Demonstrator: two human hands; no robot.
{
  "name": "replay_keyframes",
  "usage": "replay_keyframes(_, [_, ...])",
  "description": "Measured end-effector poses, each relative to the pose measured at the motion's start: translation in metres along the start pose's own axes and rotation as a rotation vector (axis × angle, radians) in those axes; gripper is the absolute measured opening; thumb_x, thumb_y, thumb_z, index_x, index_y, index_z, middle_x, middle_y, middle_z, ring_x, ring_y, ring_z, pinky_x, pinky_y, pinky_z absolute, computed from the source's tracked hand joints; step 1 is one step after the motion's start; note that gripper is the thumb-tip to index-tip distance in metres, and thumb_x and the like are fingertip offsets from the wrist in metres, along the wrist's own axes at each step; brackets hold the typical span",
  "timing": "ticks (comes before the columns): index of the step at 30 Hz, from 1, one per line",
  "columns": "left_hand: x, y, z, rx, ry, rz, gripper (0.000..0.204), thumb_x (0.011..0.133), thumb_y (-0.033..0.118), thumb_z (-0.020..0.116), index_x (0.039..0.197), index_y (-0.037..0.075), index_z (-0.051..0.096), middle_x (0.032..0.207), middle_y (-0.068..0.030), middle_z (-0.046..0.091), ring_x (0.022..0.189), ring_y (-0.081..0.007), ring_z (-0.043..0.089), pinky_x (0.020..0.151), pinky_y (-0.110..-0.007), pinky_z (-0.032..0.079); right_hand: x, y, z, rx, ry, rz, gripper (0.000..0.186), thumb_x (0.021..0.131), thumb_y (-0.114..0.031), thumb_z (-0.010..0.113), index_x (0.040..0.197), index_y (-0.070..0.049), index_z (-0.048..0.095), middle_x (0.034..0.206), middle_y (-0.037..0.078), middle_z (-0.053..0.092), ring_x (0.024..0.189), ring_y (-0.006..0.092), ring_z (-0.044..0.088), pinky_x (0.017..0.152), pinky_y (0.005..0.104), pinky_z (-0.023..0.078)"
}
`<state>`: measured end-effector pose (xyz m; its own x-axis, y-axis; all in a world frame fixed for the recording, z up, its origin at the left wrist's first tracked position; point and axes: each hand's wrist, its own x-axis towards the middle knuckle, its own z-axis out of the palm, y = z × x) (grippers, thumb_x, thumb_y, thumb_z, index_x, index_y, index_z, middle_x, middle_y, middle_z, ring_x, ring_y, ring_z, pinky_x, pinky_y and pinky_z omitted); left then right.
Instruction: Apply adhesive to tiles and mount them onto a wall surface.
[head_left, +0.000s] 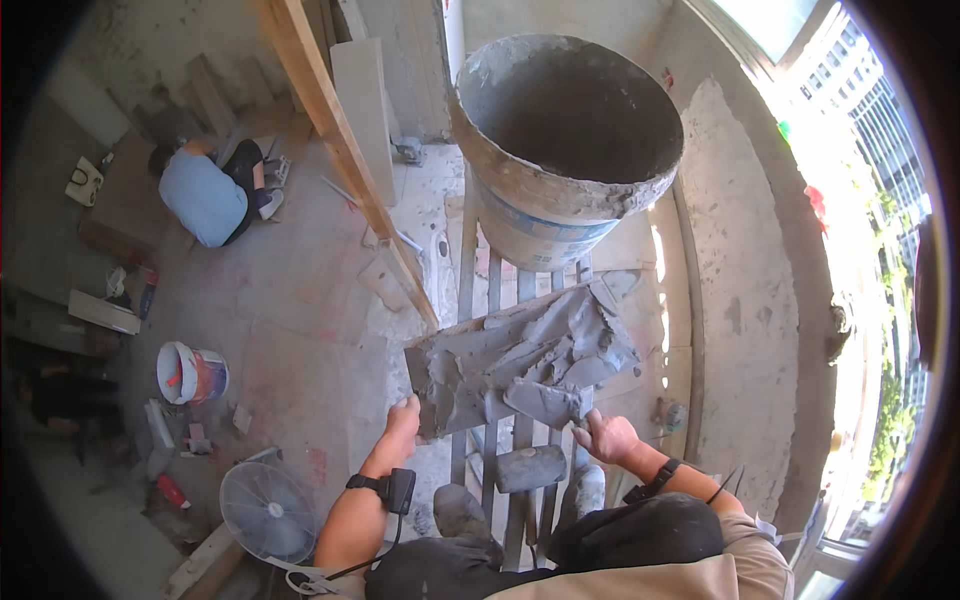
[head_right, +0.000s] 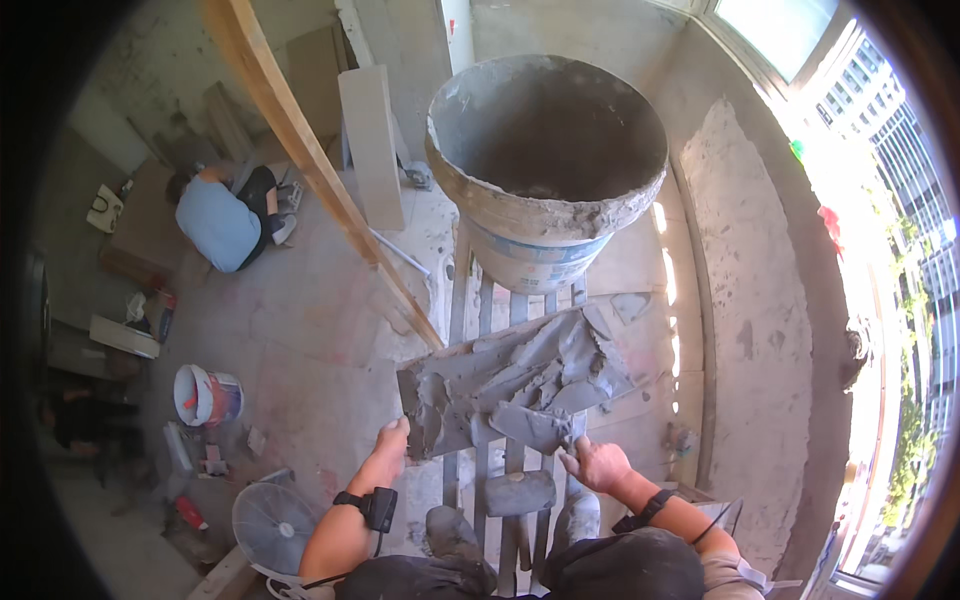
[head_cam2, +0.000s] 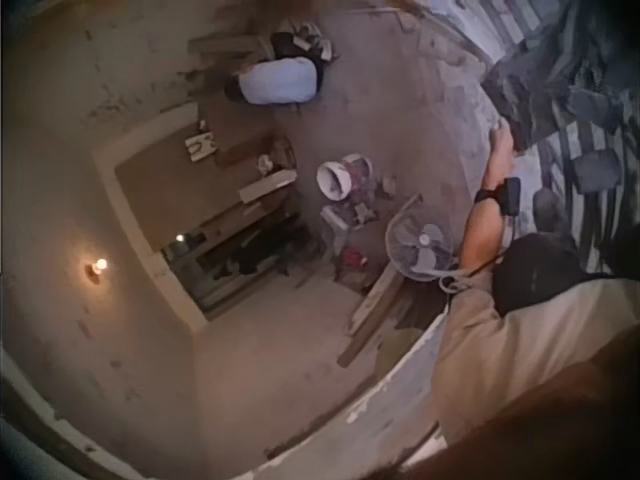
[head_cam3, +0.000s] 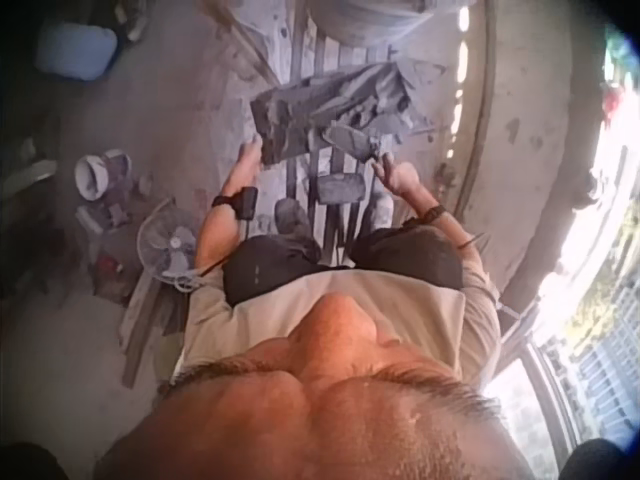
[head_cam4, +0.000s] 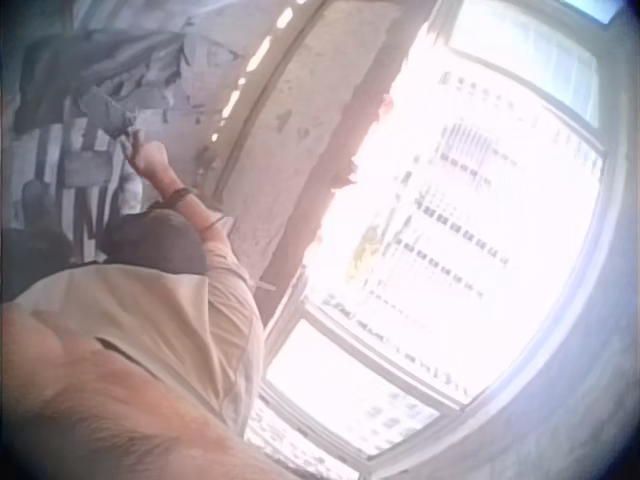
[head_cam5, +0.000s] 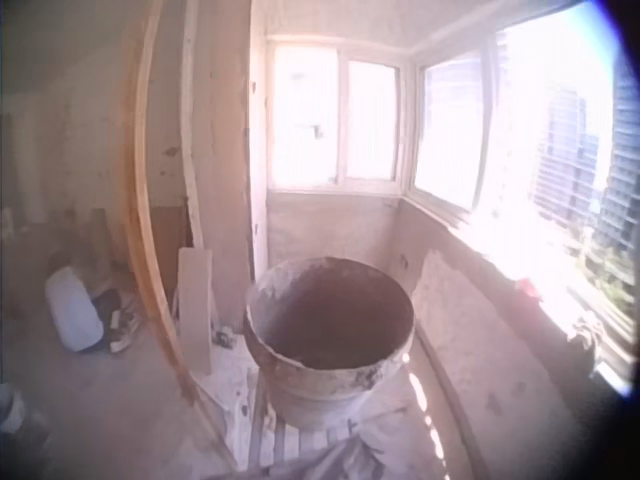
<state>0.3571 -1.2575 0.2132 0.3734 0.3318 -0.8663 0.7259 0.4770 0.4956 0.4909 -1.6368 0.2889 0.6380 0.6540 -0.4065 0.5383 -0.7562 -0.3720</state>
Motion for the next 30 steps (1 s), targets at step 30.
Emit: replay_keyframes(30, [-0.014,0.015,0.004,-0.083,-0.17,-0.005,0.037,0.098,0.036,0.042,0.117,0.008,0.055,0.094,-0.0067,0.063,0.081,-0.024,0.063,0.068,-0.047,0.053,-0.035,0.052,0.006,0.06,0.243,0.078,0.037,0.088,-0.039,0.061,0.088,-0.004,0.049,0.058,0.021,0.057,0.056,0.0426,0.059,0.05,0.0495,0.047])
